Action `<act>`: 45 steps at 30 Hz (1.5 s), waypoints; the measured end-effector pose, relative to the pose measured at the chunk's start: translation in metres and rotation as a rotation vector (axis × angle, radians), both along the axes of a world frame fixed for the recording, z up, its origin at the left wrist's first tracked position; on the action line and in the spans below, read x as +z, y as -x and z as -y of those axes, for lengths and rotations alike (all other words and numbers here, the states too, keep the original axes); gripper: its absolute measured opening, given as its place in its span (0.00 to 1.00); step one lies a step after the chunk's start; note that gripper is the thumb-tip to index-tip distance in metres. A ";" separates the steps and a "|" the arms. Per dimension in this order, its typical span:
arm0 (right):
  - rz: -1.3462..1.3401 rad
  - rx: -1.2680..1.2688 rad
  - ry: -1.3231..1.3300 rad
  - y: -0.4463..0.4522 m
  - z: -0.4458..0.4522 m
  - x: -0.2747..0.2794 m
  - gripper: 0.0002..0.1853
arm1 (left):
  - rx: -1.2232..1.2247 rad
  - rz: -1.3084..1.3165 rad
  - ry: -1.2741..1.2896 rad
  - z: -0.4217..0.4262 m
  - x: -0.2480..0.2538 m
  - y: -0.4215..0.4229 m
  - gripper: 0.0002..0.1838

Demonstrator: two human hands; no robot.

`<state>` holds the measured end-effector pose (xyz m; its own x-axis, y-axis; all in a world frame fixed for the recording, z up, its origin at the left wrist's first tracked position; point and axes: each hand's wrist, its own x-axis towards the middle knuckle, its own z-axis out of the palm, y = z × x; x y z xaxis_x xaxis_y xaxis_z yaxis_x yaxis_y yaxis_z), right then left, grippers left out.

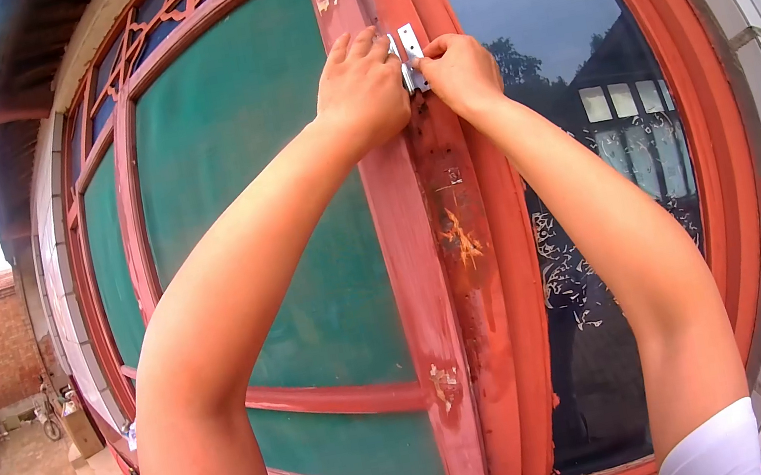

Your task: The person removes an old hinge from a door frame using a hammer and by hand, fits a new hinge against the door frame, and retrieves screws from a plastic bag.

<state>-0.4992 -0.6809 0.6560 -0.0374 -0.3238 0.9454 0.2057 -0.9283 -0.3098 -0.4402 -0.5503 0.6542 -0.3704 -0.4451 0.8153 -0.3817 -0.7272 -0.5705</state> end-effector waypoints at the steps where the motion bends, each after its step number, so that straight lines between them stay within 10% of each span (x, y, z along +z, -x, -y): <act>1: 0.042 -0.030 0.045 -0.004 0.005 -0.001 0.13 | 0.001 -0.001 -0.009 0.000 0.000 0.000 0.21; 14: 0.066 0.071 -0.033 -0.018 0.024 -0.007 0.29 | 0.070 -0.067 -0.027 -0.002 0.001 0.005 0.22; 25: 0.260 -0.137 0.352 -0.023 0.023 -0.021 0.10 | 0.246 -0.126 -0.139 -0.012 0.030 0.021 0.38; 45: 0.266 -0.074 0.295 -0.033 0.013 -0.024 0.18 | 0.171 -0.087 -0.121 -0.005 0.032 0.013 0.31</act>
